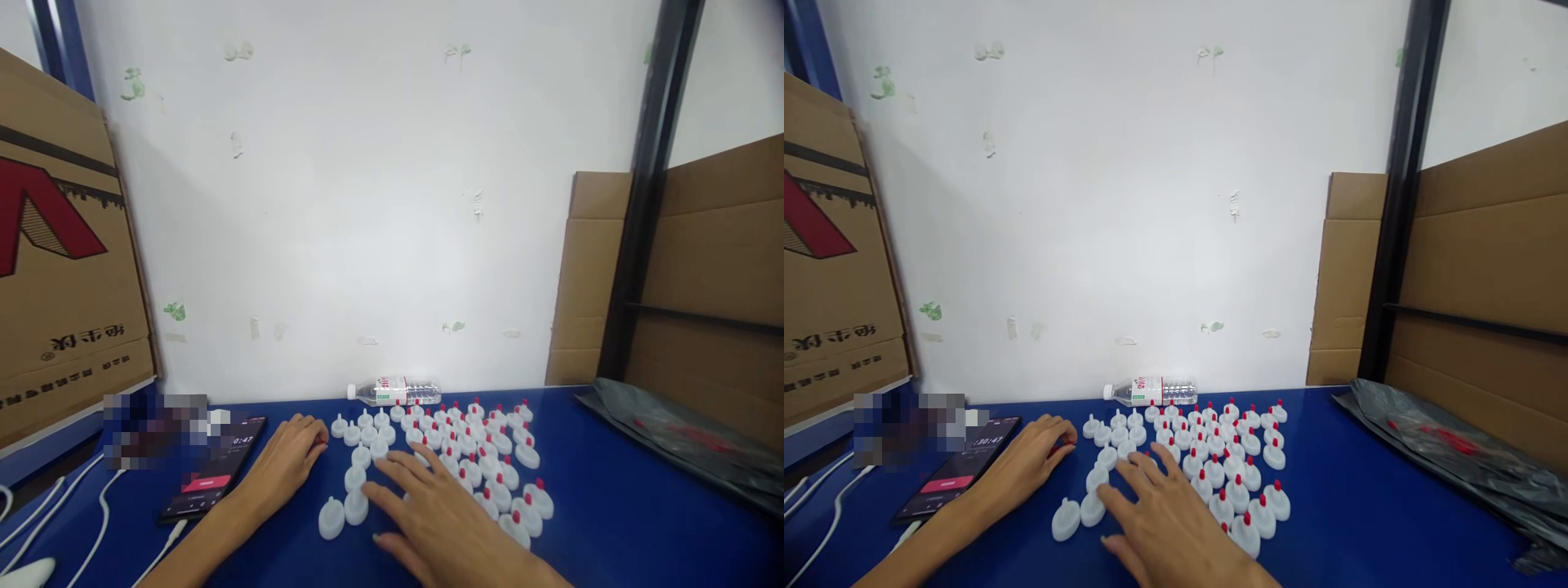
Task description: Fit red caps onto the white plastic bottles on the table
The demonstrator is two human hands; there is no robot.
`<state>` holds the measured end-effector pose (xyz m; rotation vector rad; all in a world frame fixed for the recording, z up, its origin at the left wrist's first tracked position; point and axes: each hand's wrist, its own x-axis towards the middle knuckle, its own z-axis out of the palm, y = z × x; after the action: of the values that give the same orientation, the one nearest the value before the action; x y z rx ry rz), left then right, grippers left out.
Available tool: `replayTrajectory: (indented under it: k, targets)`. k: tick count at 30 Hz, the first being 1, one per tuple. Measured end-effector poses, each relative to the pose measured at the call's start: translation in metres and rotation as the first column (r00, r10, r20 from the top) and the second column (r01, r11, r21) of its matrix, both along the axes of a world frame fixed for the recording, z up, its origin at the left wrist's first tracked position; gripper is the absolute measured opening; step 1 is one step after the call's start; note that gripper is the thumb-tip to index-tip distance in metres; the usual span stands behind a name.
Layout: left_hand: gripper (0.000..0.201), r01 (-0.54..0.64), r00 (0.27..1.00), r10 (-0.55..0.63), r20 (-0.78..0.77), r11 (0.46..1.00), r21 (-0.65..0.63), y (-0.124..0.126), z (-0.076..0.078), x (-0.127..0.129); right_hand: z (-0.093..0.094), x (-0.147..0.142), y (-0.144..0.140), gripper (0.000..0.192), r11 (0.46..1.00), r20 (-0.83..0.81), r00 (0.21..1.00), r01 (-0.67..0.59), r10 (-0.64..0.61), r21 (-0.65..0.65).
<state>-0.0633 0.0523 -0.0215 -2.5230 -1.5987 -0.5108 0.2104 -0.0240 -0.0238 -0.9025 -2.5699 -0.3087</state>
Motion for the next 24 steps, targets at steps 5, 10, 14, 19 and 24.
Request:
replayTrajectory:
  k: [5, 10, 14, 19, 24]
  targets:
    - [0.022, 0.053, 0.994, -0.058, 0.091, 0.997, 0.062, -0.003, 0.008, 0.005, -0.014, -0.006, 0.005, 0.052, 0.983, 0.06, 0.982, -0.181, 0.181, -0.012]
    - [0.019, 0.252, 0.931, -0.249, 0.268, 0.967, 0.023, -0.025, 0.028, 0.019, -0.022, -0.008, 0.008, 0.045, 0.983, 0.071, 0.98, -0.186, 0.186, -0.007]
    - [0.015, 0.361, 0.901, -0.31, 0.304, 0.924, -0.127, -0.042, 0.036, 0.029, -0.022, -0.007, 0.007, 0.04, 0.99, 0.053, 0.988, -0.143, 0.143, -0.002]
    - [0.014, 0.401, 0.901, -0.349, 0.258, 0.896, -0.189, -0.047, 0.031, 0.034, -0.019, -0.006, 0.005, 0.042, 0.991, 0.062, 0.989, -0.137, 0.137, -0.012]
    - [0.017, 0.436, 0.889, -0.39, 0.239, 0.88, -0.188, -0.047, 0.021, 0.038, -0.019, -0.005, 0.005, 0.044, 0.991, 0.062, 0.989, -0.129, 0.131, -0.035]
